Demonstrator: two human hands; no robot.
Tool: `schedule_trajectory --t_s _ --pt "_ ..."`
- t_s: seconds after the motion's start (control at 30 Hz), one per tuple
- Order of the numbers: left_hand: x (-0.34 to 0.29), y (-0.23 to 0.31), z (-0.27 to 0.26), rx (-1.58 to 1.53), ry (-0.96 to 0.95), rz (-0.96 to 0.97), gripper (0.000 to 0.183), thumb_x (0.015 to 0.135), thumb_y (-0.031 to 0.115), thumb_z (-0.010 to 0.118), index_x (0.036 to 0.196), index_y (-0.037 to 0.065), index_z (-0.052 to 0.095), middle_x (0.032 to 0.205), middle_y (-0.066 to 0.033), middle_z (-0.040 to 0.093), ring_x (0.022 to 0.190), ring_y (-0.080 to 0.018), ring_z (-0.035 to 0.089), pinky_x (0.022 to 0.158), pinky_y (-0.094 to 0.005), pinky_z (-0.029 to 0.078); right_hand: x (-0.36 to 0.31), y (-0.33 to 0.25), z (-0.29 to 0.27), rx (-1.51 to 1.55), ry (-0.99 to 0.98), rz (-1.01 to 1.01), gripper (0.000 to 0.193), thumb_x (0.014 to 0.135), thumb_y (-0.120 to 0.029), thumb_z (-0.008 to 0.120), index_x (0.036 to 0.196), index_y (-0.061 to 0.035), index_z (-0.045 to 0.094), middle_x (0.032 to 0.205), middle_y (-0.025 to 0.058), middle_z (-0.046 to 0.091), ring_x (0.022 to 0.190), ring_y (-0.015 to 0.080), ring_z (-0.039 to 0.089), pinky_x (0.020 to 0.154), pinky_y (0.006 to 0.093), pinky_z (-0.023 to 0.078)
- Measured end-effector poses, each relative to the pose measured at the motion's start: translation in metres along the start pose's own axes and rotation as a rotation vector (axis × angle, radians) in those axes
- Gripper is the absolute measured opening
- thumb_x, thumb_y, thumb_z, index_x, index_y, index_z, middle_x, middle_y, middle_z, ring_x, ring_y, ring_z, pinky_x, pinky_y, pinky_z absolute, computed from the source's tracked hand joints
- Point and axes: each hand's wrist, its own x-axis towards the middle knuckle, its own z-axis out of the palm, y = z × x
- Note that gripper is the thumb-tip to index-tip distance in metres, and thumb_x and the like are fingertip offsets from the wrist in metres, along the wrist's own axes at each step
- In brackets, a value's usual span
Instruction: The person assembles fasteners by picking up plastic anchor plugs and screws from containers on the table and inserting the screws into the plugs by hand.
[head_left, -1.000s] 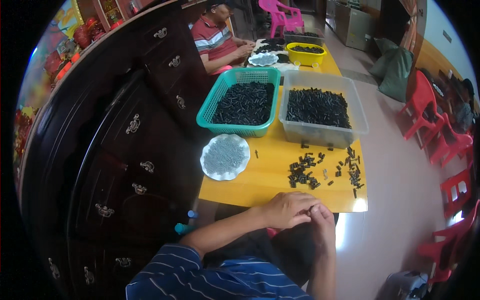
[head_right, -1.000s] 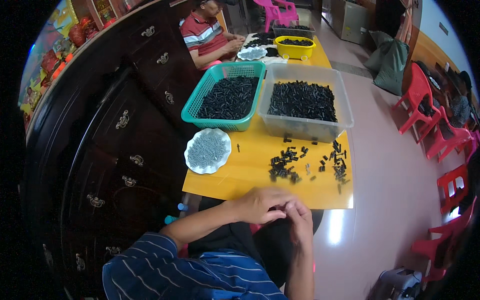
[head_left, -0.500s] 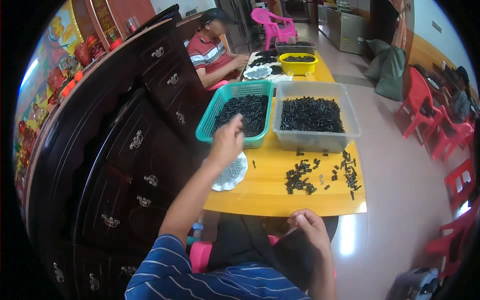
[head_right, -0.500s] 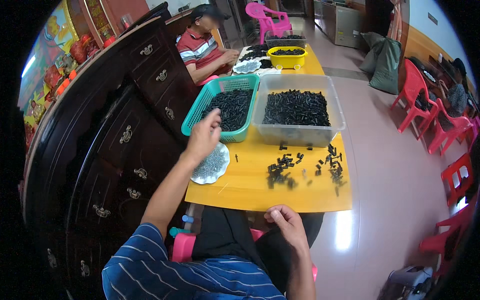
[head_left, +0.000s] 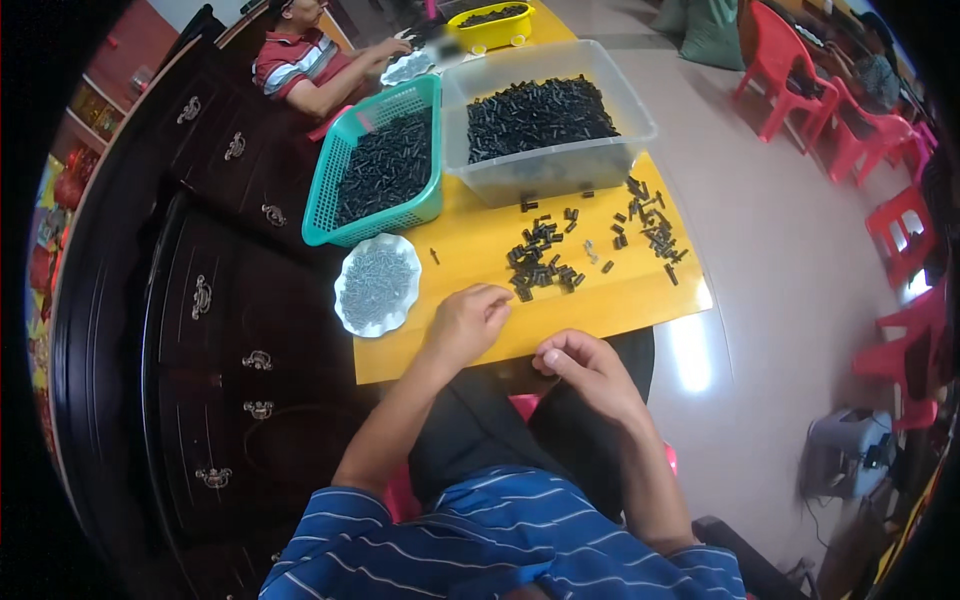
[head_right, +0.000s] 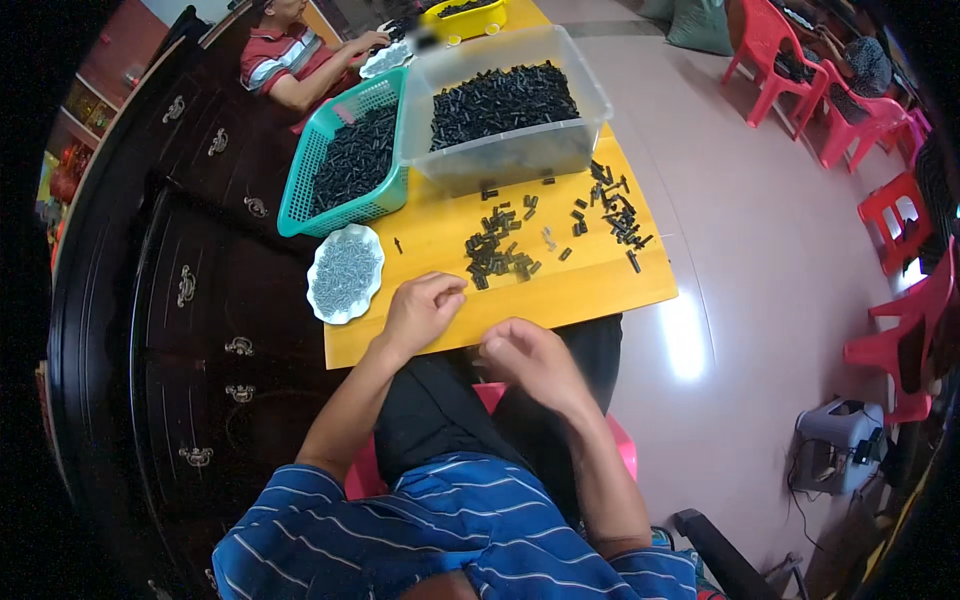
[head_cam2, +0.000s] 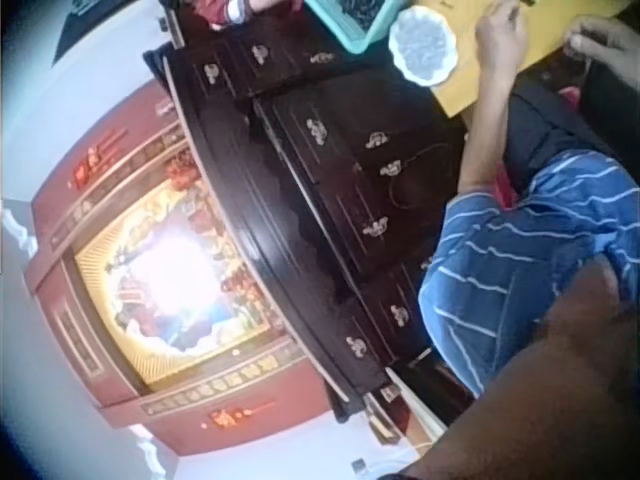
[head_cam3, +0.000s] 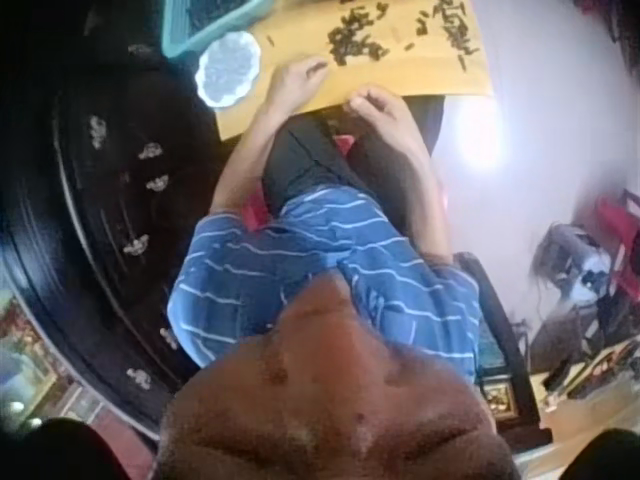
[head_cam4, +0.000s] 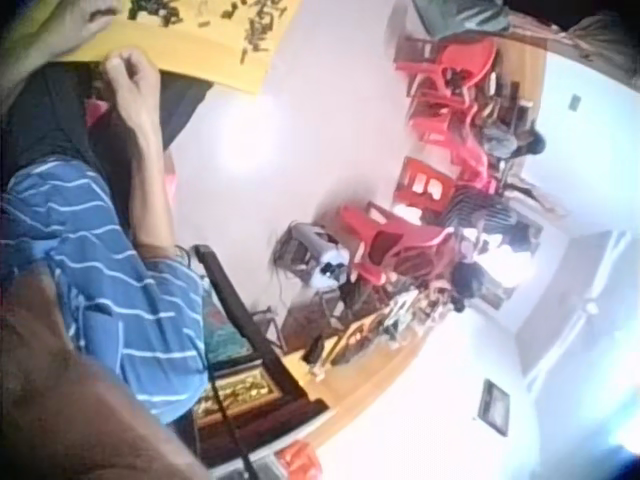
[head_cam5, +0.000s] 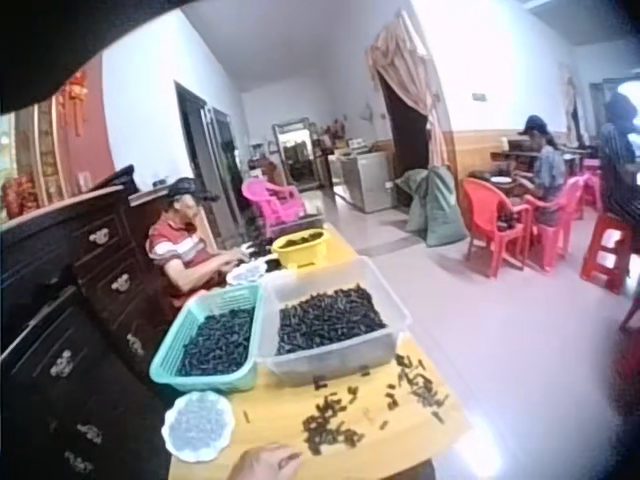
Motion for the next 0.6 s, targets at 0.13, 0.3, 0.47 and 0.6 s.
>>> schedule_trajectory --t_s 0.13,0.3,0.47,0.6 --pt "0.002 0.012 0.017 -0.001 0.011 0.005 0.017 0.082 0.007 0.072 0.099 0.004 0.073 0.085 -0.0106 0.070 0.066 -0.0231 0.067 0.063 -0.0337 0.053 -0.003 0.005 -0.004 -0.015 -0.002 -0.015 0.017 0.102 -0.018 0.061 0.106 -0.0013 0.066 0.098 0.0045 0.068 0.094 0.0119 0.063 0.087 0.0277 0.050" --pt "0.003 0.020 0.018 0.087 -0.008 0.039 0.019 0.083 0.012 0.073 0.101 0.009 0.072 0.095 -0.0102 0.070 0.083 -0.0329 0.069 0.071 -0.0417 0.056 -0.005 0.010 -0.006 -0.065 -0.007 -0.061 0.021 0.102 -0.019 0.060 0.108 0.0000 0.064 0.098 0.0038 0.068 0.090 0.0106 0.065 0.083 0.0268 0.054" --pt "0.009 0.022 0.024 0.116 0.039 0.162 0.018 0.081 0.009 0.074 0.099 0.006 0.073 0.089 -0.0089 0.069 0.073 -0.0264 0.068 0.067 -0.0370 0.055 -0.005 0.007 -0.006 -0.032 -0.004 0.002 0.018 0.102 -0.018 0.061 0.108 -0.0010 0.065 0.100 0.0040 0.068 0.094 0.0111 0.062 0.088 0.0268 0.050" --pt "0.022 0.036 0.031 0.177 0.070 0.296 0.019 0.080 0.010 0.075 0.099 0.008 0.073 0.092 -0.0066 0.067 0.084 -0.0266 0.068 0.071 -0.0379 0.055 -0.003 0.008 -0.006 -0.058 -0.006 -0.009 0.018 0.102 -0.018 0.060 0.108 -0.0010 0.065 0.100 0.0040 0.068 0.095 0.0108 0.062 0.088 0.0267 0.050"
